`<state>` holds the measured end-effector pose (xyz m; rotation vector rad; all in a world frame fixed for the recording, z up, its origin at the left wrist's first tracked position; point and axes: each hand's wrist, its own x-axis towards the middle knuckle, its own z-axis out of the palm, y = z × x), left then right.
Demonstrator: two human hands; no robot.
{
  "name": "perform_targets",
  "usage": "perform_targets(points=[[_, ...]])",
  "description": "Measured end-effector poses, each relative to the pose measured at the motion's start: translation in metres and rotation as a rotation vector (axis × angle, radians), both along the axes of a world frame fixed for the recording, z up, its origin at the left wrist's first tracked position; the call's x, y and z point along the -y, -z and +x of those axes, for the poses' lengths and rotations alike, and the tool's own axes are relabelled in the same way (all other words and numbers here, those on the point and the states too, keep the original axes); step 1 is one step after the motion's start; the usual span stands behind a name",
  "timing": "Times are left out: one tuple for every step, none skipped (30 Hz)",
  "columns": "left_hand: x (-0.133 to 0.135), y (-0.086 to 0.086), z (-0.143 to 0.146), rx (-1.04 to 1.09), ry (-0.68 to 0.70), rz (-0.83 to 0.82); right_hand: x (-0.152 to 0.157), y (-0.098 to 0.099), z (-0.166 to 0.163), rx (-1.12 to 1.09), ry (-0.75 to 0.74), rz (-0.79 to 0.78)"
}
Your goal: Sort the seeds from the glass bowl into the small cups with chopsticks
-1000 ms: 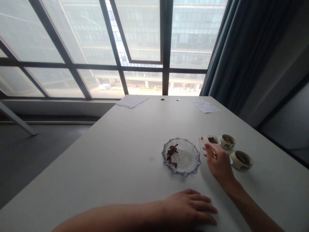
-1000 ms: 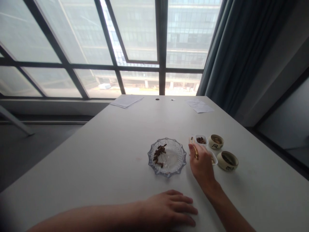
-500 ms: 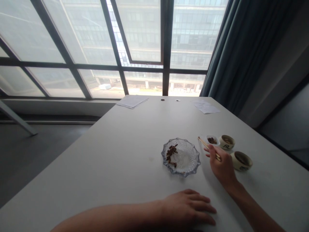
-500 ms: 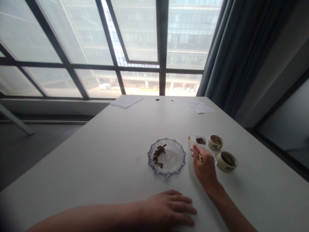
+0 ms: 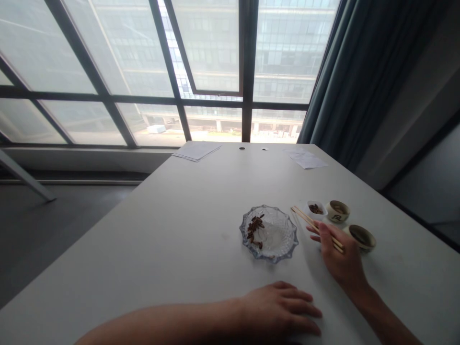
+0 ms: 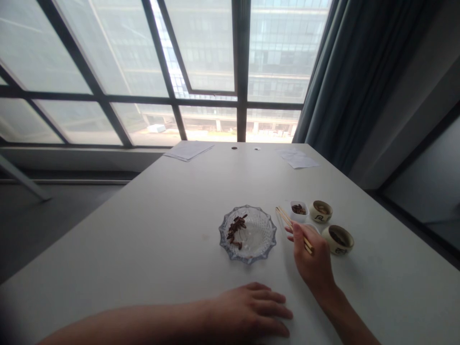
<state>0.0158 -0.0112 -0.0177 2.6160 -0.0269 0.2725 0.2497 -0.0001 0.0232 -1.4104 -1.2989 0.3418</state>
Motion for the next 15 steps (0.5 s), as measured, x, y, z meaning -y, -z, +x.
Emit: perform_targets(points=[[-0.0002,-0.0009,0.0001,-0.006,0.0,-0.002,-0.0011,0.0014,0.0011,-0.028,0.005,-0.001],[-0.0004,-0.0017,0.0002,-0.013,-0.001,-0.004,-0.0023,0.0029,0.0023,-0.053,0.01,-0.005],[-0.0006,-0.0025,0.0003,-0.018,-0.003,-0.005,-0.0035,0.0045,0.0034,-0.075,0.015,-0.013],[-0.0007,-0.0031,0.0005,-0.02,-0.002,-0.005,-0.0044,0.0059,0.0043,-0.093,0.016,-0.023],[-0.0008,-0.0035,0.0006,-0.019,-0.002,-0.004,-0.005,0.007,0.005,-0.106,0.015,-0.032],[-0.0008,-0.0037,0.0007,-0.018,-0.001,-0.001,-0.0053,0.0077,0.0055,-0.112,0.012,-0.038],[-0.0007,-0.0038,0.0009,-0.014,-0.001,0.001,-0.0051,0.008,0.0057,-0.115,0.008,-0.042],[-0.0006,-0.0037,0.0009,-0.011,-0.002,0.002,-0.0047,0.008,0.0059,-0.115,0.004,-0.041],[-0.0004,-0.0035,0.001,-0.008,-0.004,0.001,-0.004,0.0078,0.0059,-0.111,0.001,-0.038],[-0.0003,-0.0034,0.001,-0.005,-0.007,0.0,-0.0033,0.0074,0.0059,-0.104,0.003,-0.033],[-0.0001,-0.0032,0.001,-0.002,-0.011,-0.003,-0.0026,0.0068,0.0059,-0.097,0.007,-0.028],[-0.0001,-0.003,0.0009,-0.001,-0.011,-0.005,-0.0019,0.0063,0.0059,-0.089,0.013,-0.024],[-0.0001,-0.0029,0.0008,-0.001,-0.011,-0.007,-0.0012,0.0058,0.0061,-0.081,0.022,-0.021],[-0.0002,-0.0027,0.0007,-0.001,-0.008,-0.008,-0.0005,0.0053,0.0063,-0.075,0.03,-0.02],[-0.0004,-0.0026,0.0006,-0.003,-0.005,-0.007,0.0003,0.005,0.0066,-0.071,0.039,-0.019]])
